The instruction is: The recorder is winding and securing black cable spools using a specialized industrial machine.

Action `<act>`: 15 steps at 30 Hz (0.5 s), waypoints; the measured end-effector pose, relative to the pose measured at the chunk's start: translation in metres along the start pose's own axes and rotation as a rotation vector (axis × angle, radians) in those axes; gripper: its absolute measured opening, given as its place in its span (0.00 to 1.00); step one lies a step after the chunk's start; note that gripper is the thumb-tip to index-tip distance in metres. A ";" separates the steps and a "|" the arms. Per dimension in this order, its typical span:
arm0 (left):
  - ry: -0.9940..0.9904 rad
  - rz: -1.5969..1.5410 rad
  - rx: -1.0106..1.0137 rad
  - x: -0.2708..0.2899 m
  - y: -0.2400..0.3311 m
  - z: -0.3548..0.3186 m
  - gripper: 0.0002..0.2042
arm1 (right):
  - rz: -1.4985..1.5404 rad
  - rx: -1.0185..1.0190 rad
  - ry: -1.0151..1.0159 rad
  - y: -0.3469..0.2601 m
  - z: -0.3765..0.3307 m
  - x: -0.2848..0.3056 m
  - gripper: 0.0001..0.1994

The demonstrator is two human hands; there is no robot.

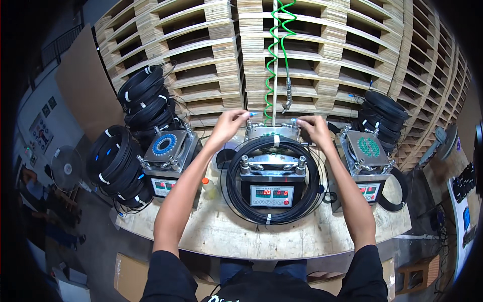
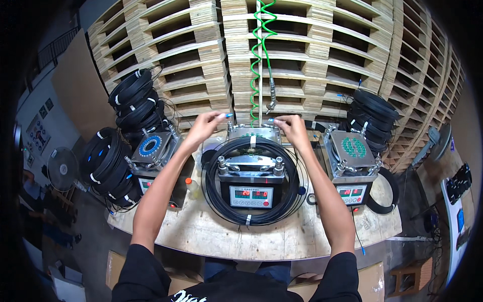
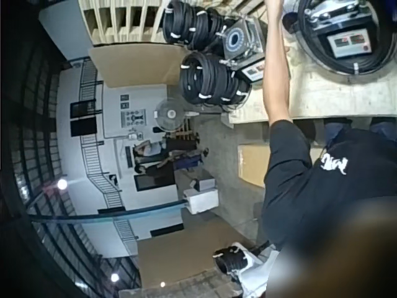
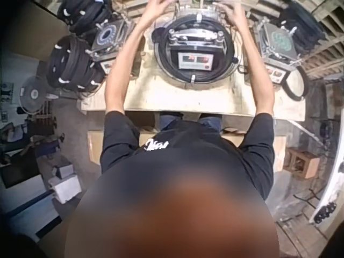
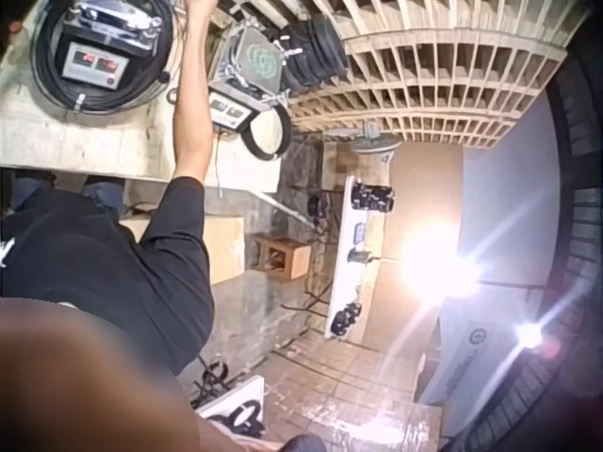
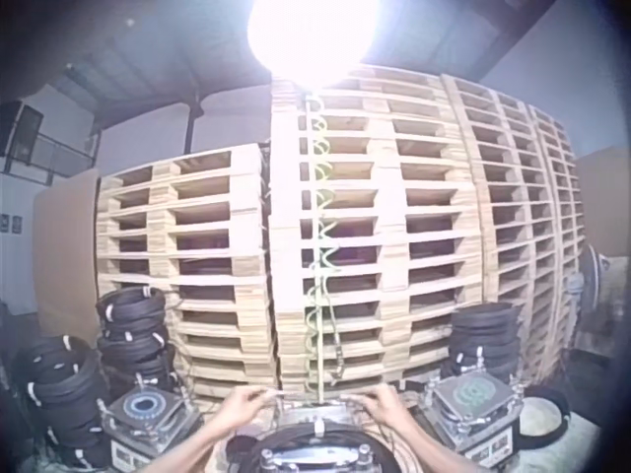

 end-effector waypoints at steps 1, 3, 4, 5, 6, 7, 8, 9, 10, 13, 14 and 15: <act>0.035 -0.067 -0.010 0.002 -0.003 -0.006 0.19 | -0.034 -0.062 0.004 0.014 0.000 0.010 0.13; -0.029 -0.086 0.059 0.008 -0.017 -0.019 0.19 | -0.047 -0.058 -0.032 0.013 0.001 0.014 0.13; -0.051 -0.138 0.099 0.006 -0.022 -0.025 0.19 | -0.085 -0.047 -0.085 0.015 0.005 0.013 0.14; -0.052 -0.138 0.104 0.004 -0.024 -0.027 0.19 | -0.112 0.011 -0.161 0.007 0.005 0.005 0.14; -0.008 -0.134 0.086 0.005 -0.023 -0.027 0.17 | -0.082 -0.051 -0.296 0.010 0.006 -0.009 0.16; 0.037 -0.131 0.067 0.004 -0.021 -0.027 0.16 | -0.052 -0.057 -0.297 0.007 0.002 -0.015 0.16; 0.041 -0.131 0.069 0.000 -0.018 -0.026 0.16 | -0.022 -0.060 -0.299 -0.005 0.000 -0.026 0.16; 0.124 -0.079 -0.005 -0.002 -0.005 -0.023 0.13 | -0.077 -0.015 -0.287 -0.009 -0.001 -0.031 0.13; 0.210 -0.028 -0.078 -0.004 0.010 -0.020 0.11 | -0.083 0.057 -0.250 -0.016 -0.004 -0.036 0.10; 0.195 0.016 -0.186 -0.022 0.045 -0.010 0.08 | -0.183 0.301 -0.227 -0.051 -0.017 -0.058 0.09; 0.177 0.012 -0.174 -0.030 0.054 -0.008 0.08 | -0.203 0.354 -0.204 -0.062 -0.022 -0.062 0.09; 0.171 0.088 -0.220 -0.038 0.053 -0.006 0.07 | -0.224 0.288 -0.197 -0.068 -0.025 -0.067 0.09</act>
Point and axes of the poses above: each hand's wrist, its own z-axis towards the middle knuckle, its own x-axis out of the back of the hand, y = z × x, the point moved 9 cm from there along z, towards the middle knuckle, and after that the axes turned 3 degrees about z, right-handed, at the moved point
